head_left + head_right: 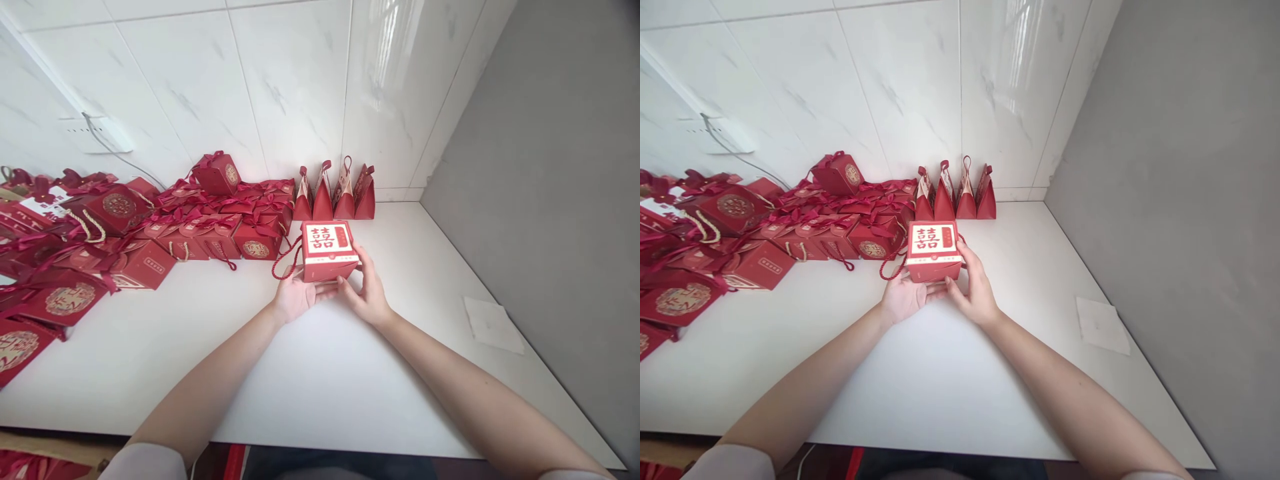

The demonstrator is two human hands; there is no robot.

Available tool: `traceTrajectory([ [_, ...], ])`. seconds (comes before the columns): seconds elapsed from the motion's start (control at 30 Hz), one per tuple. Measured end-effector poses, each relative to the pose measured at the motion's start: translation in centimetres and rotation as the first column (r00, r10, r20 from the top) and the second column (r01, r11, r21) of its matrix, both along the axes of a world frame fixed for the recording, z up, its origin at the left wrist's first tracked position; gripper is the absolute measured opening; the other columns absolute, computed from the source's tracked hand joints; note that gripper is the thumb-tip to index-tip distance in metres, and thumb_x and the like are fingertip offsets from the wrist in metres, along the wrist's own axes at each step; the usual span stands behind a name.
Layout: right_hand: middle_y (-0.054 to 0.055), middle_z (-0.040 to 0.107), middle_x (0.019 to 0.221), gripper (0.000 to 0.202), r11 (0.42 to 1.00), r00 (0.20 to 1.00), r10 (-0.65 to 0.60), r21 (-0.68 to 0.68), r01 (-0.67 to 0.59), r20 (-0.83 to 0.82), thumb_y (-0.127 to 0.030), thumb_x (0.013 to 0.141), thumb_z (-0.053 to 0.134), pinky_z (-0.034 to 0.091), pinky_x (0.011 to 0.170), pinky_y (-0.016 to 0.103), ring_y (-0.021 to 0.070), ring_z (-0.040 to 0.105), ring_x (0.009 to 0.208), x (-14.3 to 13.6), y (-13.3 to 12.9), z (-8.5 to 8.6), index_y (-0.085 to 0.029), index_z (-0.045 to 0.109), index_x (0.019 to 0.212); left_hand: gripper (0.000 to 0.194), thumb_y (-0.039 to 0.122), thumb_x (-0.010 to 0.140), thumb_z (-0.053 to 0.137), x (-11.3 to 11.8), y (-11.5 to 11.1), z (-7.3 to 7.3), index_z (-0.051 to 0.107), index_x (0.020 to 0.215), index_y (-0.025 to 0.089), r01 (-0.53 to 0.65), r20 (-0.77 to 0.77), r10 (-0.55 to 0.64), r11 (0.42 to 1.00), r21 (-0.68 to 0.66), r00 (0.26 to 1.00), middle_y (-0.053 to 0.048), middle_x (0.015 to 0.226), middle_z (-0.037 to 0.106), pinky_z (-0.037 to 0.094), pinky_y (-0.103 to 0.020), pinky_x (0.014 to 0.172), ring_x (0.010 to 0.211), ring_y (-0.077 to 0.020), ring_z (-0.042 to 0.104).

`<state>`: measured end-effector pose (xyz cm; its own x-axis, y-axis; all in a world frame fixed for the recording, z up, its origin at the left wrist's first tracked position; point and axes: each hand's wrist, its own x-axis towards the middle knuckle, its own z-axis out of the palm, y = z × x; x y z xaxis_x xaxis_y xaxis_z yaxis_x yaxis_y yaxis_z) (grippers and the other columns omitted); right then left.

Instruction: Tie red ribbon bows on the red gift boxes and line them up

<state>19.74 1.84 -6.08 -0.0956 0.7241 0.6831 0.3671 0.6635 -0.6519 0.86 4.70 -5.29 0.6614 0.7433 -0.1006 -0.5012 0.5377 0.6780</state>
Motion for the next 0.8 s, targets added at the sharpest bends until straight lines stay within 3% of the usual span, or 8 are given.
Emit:
traceTrajectory([
  [0.17,0.001,0.032,0.156,0.071,0.957,0.951,-0.022,0.280,-0.069,0.309,-0.017,0.091,0.050,0.039,0.110,0.053,0.0280,0.037,0.140,-0.2,-0.7,-0.1,-0.039,0.019,0.152,0.041,0.041,0.091,0.045,-0.4,-0.1,0.2,0.060,0.123,0.019,-0.198,0.010,0.197,0.980,0.029,0.980,-0.008,0.124,0.065,0.050,-0.041,0.090,0.112,-0.0271,0.061],
  [0.37,0.001,0.039,0.153,0.074,0.933,0.907,0.045,0.307,-0.188,0.419,-0.025,0.088,0.056,0.036,0.113,0.053,0.0283,0.029,0.144,-0.7,-1.2,-0.1,-0.035,0.020,0.153,0.047,0.049,0.094,0.038,-0.1,-0.8,1.6,0.063,0.117,0.018,-0.156,-0.095,0.150,0.986,-0.061,0.984,-0.008,0.121,0.066,0.051,-0.038,0.086,0.107,-0.0265,0.062],
  [0.5,0.004,0.035,0.155,0.073,0.956,0.907,0.067,0.234,-0.177,0.415,-0.033,0.089,0.055,0.027,0.115,0.057,0.0301,0.026,0.145,-0.7,-1.3,0.2,-0.034,0.019,0.153,0.043,0.048,0.091,0.043,0.0,-0.4,0.9,0.063,0.118,0.022,-0.165,-0.131,0.166,0.986,0.017,0.977,-0.006,0.120,0.067,0.052,-0.038,0.079,0.103,-0.0270,0.064],
  [0.6,0.008,0.024,0.159,0.077,0.975,0.942,0.134,0.128,-0.180,0.308,-0.046,0.089,0.053,0.025,0.116,0.057,0.0317,0.022,0.147,-0.4,-1.1,0.3,-0.027,0.015,0.153,0.041,0.048,0.088,0.049,-0.2,0.4,-0.5,0.066,0.111,0.019,-0.264,-0.167,0.278,0.959,0.104,0.946,-0.009,0.107,0.072,0.050,-0.035,0.067,0.088,-0.0274,0.067],
  [0.67,0.010,0.020,0.160,0.075,0.980,0.966,0.188,0.032,-0.196,0.176,-0.053,0.092,0.045,0.026,0.117,0.053,0.0310,0.023,0.146,-0.2,-0.8,0.2,-0.023,0.014,0.153,0.043,0.051,0.086,0.050,-0.5,1.0,-1.1,0.066,0.108,0.018,-0.347,-0.169,0.376,0.921,0.179,0.911,-0.010,0.104,0.072,0.050,-0.035,0.067,0.089,-0.0282,0.068],
  [0.73,0.011,0.025,0.158,0.069,0.980,0.982,0.189,-0.073,-0.187,0.026,-0.055,0.096,0.036,0.031,0.115,0.049,0.0291,0.030,0.143,0.1,-0.4,-0.1,-0.022,0.015,0.152,0.043,0.051,0.087,0.053,-0.7,1.4,-1.3,0.063,0.115,0.021,-0.385,-0.171,0.443,0.877,0.286,0.880,-0.009,0.113,0.069,0.051,-0.037,0.075,0.100,-0.0284,0.066],
  [0.8,0.012,0.039,0.150,0.061,0.971,0.988,0.126,-0.194,-0.140,-0.086,-0.054,0.099,0.028,0.039,0.110,0.046,0.0275,0.043,0.135,0.2,0.1,-0.6,-0.022,0.021,0.150,0.043,0.045,0.084,0.062,-1.0,1.5,-1.1,0.060,0.121,0.023,-0.379,-0.197,0.485,0.831,0.408,0.852,-0.008,0.119,0.067,0.050,-0.037,0.084,0.107,-0.0280,0.064],
])
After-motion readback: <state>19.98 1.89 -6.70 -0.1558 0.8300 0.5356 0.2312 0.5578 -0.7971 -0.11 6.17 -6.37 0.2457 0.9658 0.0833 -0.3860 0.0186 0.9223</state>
